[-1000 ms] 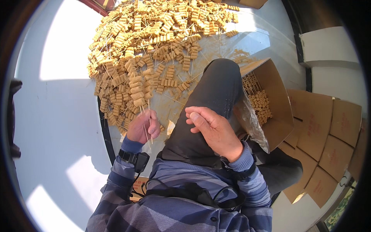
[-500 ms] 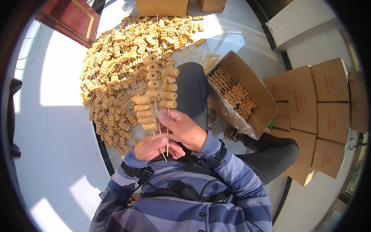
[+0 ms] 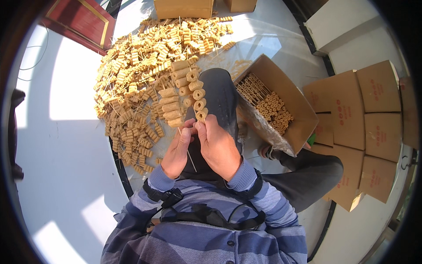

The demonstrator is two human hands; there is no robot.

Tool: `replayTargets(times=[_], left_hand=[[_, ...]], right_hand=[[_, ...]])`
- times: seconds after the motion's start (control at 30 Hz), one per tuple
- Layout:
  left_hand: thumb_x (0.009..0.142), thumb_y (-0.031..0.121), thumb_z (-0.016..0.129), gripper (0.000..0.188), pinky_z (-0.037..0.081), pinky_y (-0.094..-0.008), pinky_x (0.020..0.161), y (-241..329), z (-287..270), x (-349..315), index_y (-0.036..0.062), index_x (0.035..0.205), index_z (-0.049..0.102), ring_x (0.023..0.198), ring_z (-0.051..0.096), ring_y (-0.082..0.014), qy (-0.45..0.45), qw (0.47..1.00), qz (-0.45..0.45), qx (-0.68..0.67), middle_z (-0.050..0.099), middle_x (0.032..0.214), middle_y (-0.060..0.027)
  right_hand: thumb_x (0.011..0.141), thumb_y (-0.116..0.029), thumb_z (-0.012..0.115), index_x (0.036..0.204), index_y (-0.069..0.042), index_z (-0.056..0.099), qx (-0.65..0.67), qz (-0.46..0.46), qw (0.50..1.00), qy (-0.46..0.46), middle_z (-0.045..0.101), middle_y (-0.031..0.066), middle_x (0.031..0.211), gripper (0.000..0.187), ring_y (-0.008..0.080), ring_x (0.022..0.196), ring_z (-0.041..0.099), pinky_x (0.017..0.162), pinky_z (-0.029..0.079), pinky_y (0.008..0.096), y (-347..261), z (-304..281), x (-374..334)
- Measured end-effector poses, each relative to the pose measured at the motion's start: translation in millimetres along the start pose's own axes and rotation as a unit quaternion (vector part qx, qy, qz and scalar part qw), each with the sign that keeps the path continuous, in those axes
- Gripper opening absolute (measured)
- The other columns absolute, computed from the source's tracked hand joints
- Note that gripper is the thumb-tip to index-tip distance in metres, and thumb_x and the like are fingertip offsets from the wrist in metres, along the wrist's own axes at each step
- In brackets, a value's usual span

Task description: The person threads ring-shaped snack pieces onto wooden skewers, then places the completed skewers into a cardboard box. The person repeats this process multiple times, handling loose snacks from a pile on the floor.

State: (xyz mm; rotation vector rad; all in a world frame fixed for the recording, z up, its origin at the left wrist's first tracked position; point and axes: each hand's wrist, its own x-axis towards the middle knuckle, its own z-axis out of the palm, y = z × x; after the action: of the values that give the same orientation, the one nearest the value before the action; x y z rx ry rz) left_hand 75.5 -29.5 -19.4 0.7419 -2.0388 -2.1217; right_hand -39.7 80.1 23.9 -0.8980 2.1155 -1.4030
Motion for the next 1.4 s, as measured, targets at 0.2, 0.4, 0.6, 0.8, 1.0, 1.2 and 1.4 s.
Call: replayTargets(times=[0.2,0.4,0.6,0.8,1.0,1.2,1.4], left_hand=[[0.109,0.050,0.031,0.059,0.043,-0.0300,0.099,13.8,14.5,23.0,0.0019,0.141,0.046,0.117,0.053,-0.0147,0.104,0.984,-0.026,-0.145,0.057,0.127,-0.0086],[0.108,0.052,0.029,0.060,0.044,-0.0205,0.043,39.2,2.5,30.8,-0.0006,0.130,0.047,0.055,0.054,-0.0047,-0.065,0.987,-0.090,-0.119,0.062,0.089,-0.0038],[0.107,0.051,0.036,0.064,0.044,-0.0320,0.102,14.2,-56.4,64.7,-0.0021,0.143,0.043,0.114,0.059,-0.0203,-0.256,0.964,0.006,-0.076,0.060,0.127,-0.0149],[0.097,0.023,0.065,0.041,0.053,-0.0359,0.087,-138.3,-137.4,122.1,0.0039,0.132,0.057,0.105,0.066,-0.0221,0.132,0.964,-0.133,0.191,0.062,0.128,-0.0129],[0.087,0.009,0.064,0.032,0.053,-0.0481,0.089,-293.5,-113.5,105.8,0.0100,0.118,0.060,0.104,0.063,-0.0412,0.024,0.888,-0.162,0.430,0.056,0.123,-0.0181],[0.086,0.007,0.062,0.032,0.053,-0.0477,0.090,-343.4,-85.8,127.4,0.0100,0.118,0.061,0.106,0.064,-0.0386,-0.027,0.847,-0.193,0.494,0.058,0.118,-0.0171],[0.089,0.011,0.058,0.021,0.054,-0.0487,0.086,-378.1,-97.2,110.7,0.0074,0.109,0.061,0.098,0.066,-0.0401,-0.067,0.835,-0.189,0.513,0.063,0.110,-0.0189]], right_hand=[[0.105,-0.018,0.051,0.107,0.001,0.045,0.005,0.081,0.994,-0.078,0.064,0.0284,0.084,0.020,0.0484,0.077,0.064,0.063,0.052,0.0487,-2.1,4.0,-7.1],[0.110,-0.023,0.040,0.106,-0.001,0.049,0.258,0.272,0.906,-0.196,0.062,0.0103,0.083,0.023,0.0179,0.074,0.065,0.066,0.052,0.0303,-5.9,-9.0,2.5],[0.109,-0.027,0.044,0.105,-0.004,0.053,0.345,0.287,0.869,-0.209,0.045,0.0007,0.076,0.025,0.0122,0.067,0.046,0.064,0.040,0.0256,-4.3,-15.4,15.2],[0.109,-0.030,0.044,0.104,-0.004,0.054,0.425,0.308,0.851,-0.028,0.046,0.0019,0.071,0.029,0.0146,0.064,0.050,0.063,0.043,0.0269,15.2,-42.4,19.1],[0.110,-0.026,0.040,0.101,-0.003,0.051,0.408,0.308,0.860,-0.010,0.050,0.0041,0.070,0.027,0.0173,0.060,0.052,0.059,0.044,0.0287,39.7,-55.9,10.9],[0.109,-0.026,0.041,0.102,-0.003,0.051,0.358,0.356,0.863,-0.006,0.052,0.0064,0.068,0.027,0.0207,0.060,0.057,0.058,0.045,0.0300,45.8,-51.5,19.7],[0.109,-0.028,0.041,0.102,-0.003,0.051,0.324,0.379,0.867,-0.012,0.052,0.0069,0.069,0.028,0.0213,0.060,0.057,0.059,0.045,0.0306,47.9,-48.0,32.5]])
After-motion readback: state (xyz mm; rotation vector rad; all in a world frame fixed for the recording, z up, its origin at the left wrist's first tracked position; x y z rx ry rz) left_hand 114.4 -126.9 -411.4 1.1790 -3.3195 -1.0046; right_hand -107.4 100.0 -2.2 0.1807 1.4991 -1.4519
